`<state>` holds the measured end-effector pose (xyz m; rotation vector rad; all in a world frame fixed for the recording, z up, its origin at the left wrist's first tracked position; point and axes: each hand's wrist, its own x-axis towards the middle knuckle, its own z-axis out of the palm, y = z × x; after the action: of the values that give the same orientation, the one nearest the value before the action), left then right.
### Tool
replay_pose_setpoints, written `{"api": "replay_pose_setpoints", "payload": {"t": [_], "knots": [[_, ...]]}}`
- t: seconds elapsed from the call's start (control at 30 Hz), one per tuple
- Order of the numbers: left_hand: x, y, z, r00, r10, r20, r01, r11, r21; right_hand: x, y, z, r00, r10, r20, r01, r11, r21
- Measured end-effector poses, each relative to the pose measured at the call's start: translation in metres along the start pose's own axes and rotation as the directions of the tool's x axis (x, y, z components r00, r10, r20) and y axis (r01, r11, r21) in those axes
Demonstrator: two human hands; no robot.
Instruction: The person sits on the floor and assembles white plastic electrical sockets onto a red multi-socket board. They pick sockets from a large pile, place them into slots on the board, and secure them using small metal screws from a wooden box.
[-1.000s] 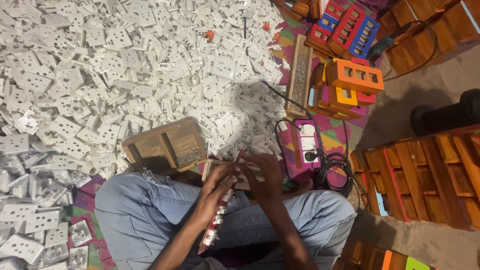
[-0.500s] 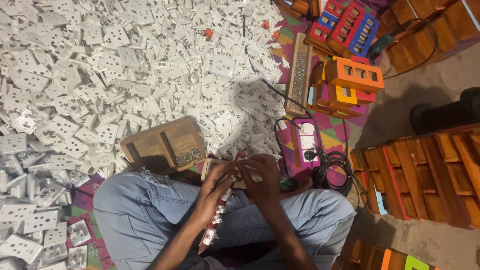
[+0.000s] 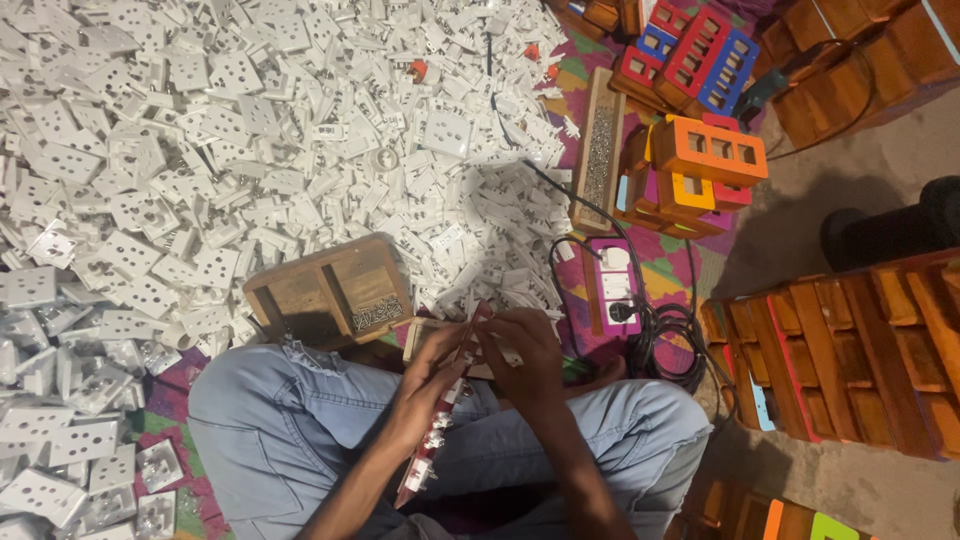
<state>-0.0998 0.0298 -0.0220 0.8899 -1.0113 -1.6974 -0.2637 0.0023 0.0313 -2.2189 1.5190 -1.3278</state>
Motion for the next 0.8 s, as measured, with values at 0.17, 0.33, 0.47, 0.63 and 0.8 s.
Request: {"api": "replay_pose_setpoints", "payload": {"t": [0.17,0.33,0.47,0.63,0.8], "knots": [[0.0,0.002,0.0,1.0,-0.004,-0.007,0.004,1.0,0.018,0.001,-0.003,0.0,0.998,-0.058,0.0,0.058,0.998,-0.026],[0.001,0.0,0.001,1.0,0.001,0.0,-0.001,1.0,0.01,-0.002,0.001,-0.001,0.997,-0.062,0.047,0.062,0.998,0.005],[0.001,-0.001,0.0,1.0,-0.011,0.001,0.011,0.999,0.035,-0.002,0.002,0.001,0.999,-0.031,0.016,0.03,0.999,0.04],[0.002,-0.001,0.0,0.999,-0.044,-0.002,0.044,0.999,0.021,-0.004,0.001,0.003,0.997,0.076,-0.024,-0.074,0.994,0.075],[0.0,-0.011,-0.003,1.0,-0.011,0.011,0.012,1.0,-0.014,-0.014,0.011,0.006,0.996,0.074,-0.045,-0.07,0.994,0.079]]}}
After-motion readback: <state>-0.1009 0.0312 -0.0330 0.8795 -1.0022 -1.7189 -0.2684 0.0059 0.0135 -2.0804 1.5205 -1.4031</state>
